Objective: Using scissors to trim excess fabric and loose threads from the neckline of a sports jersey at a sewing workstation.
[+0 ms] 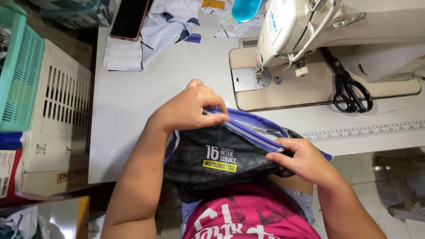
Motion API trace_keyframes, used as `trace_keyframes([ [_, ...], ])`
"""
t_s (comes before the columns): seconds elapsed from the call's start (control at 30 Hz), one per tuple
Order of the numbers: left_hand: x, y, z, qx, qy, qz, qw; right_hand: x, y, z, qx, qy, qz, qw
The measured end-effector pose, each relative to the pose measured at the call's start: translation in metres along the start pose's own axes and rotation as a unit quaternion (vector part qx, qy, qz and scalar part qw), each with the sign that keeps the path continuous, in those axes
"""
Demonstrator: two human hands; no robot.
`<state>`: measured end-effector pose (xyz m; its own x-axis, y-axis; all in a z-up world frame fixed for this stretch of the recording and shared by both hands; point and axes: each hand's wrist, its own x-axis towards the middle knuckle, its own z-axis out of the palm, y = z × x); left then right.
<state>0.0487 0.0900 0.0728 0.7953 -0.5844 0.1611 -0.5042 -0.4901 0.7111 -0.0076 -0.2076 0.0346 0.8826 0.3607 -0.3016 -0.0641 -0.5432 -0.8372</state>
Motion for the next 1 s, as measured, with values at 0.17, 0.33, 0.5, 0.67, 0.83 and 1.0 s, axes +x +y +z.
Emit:
trace_keyframes([
  [0.17, -0.001, 0.001, -0.012, -0.038, -0.015, 0.055, 0.998, 0.0, 0.001, -0.013, -0.001, -0.034, -0.006, 0.999],
  [0.33, -0.003, -0.012, 0.01, -0.045, -0.003, -0.001, 0.999, 0.006, 0.019, -0.019, 0.0, -0.06, -0.004, 0.998],
  [0.5, 0.004, 0.042, 0.047, -0.08, -0.009, 0.052, 0.995, 0.01, 0.017, -0.015, 0.009, -0.089, -0.027, 0.996],
  [0.67, 0.008, 0.037, 0.082, -0.095, -0.076, 0.02, 0.992, 0.002, 0.003, -0.017, -0.029, -0.073, -0.044, 0.996],
  [0.83, 0.001, 0.045, 0.072, -0.045, -0.083, -0.045, 0.995, -0.008, -0.001, -0.026, -0.133, -0.026, -0.095, 0.986],
  [1.0, -0.019, 0.045, 0.07, 0.055, -0.006, 0.001, 0.998, -0.007, 0.023, -0.039, -0.36, 0.061, -0.153, 0.918],
])
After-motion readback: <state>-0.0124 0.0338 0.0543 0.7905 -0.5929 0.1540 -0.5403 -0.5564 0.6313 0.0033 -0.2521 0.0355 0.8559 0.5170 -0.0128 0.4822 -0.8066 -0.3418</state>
